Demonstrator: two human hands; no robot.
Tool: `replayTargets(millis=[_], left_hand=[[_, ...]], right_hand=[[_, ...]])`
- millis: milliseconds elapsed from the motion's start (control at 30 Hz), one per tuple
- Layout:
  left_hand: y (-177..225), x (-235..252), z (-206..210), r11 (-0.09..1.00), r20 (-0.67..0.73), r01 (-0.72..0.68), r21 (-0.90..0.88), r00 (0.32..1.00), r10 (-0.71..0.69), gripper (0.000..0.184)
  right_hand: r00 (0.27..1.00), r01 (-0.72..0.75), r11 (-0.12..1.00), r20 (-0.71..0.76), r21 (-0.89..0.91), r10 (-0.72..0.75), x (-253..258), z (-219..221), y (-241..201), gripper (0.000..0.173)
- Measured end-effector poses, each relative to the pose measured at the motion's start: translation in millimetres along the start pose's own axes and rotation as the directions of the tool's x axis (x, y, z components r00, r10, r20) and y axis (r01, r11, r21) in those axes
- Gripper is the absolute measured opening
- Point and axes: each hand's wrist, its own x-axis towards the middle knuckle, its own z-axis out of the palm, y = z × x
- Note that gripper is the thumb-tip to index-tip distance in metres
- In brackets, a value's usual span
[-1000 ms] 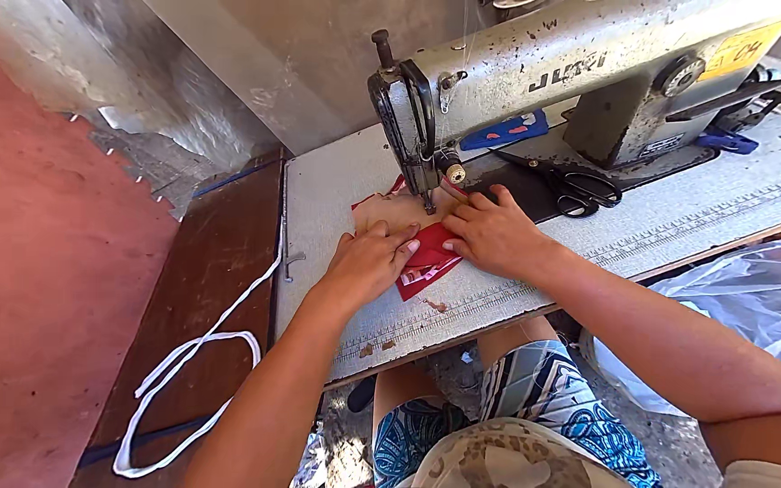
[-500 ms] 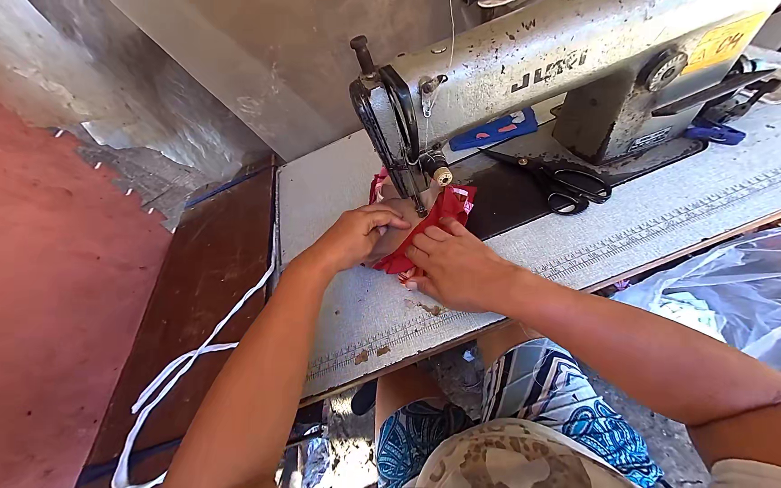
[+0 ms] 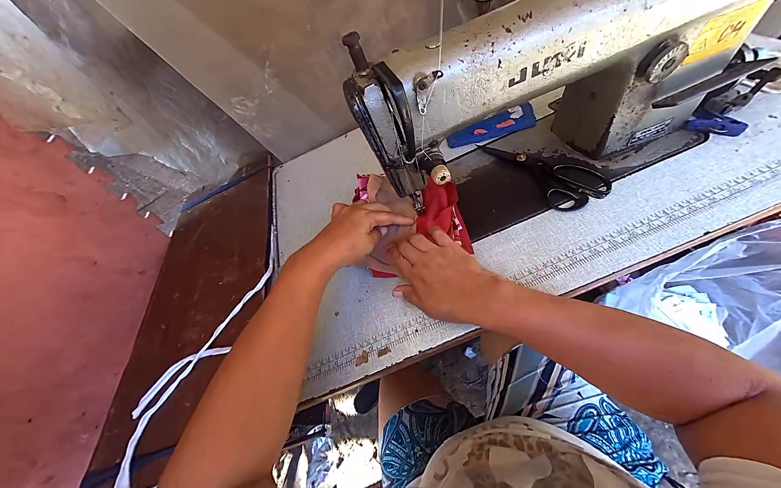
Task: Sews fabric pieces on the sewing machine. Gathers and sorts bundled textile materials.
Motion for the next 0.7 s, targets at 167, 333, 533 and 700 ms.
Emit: replayTargets(millis=[167,333,533,700], left_hand=[[17.8,0.7,0.0,0.996,0.042,0.060,0.064,0.997,-0.063,0.049],[28.2,5.8,0.8,0.985,0.062,0.120,0.127,0.990,-0.129,0.044],[39.1,10.5,9.7,0.969,-0.003,0.185,0.166,0.982,-0.187,0.032],[50.1,15.1,13.9,0.947,0.006,0.243,0.212,0.968,-0.250,0.036]], right_hand=[[0.998,-0.049,0.999,-0.034,-0.021,0.048,-6.2,-3.7,7.5,0.057],[0.994,-0.069,0.994,-0.092,-0.089,0.060,-13.6,-6.7,28.3,0.054],[0.983,-0.083,0.984,-0.174,-0.159,0.055,-11.0,-1.6,47.7,0.051],[0.981,-0.126,0.978,-0.165,-0.167,0.098,-11.4,-5.0,66.9,0.051]])
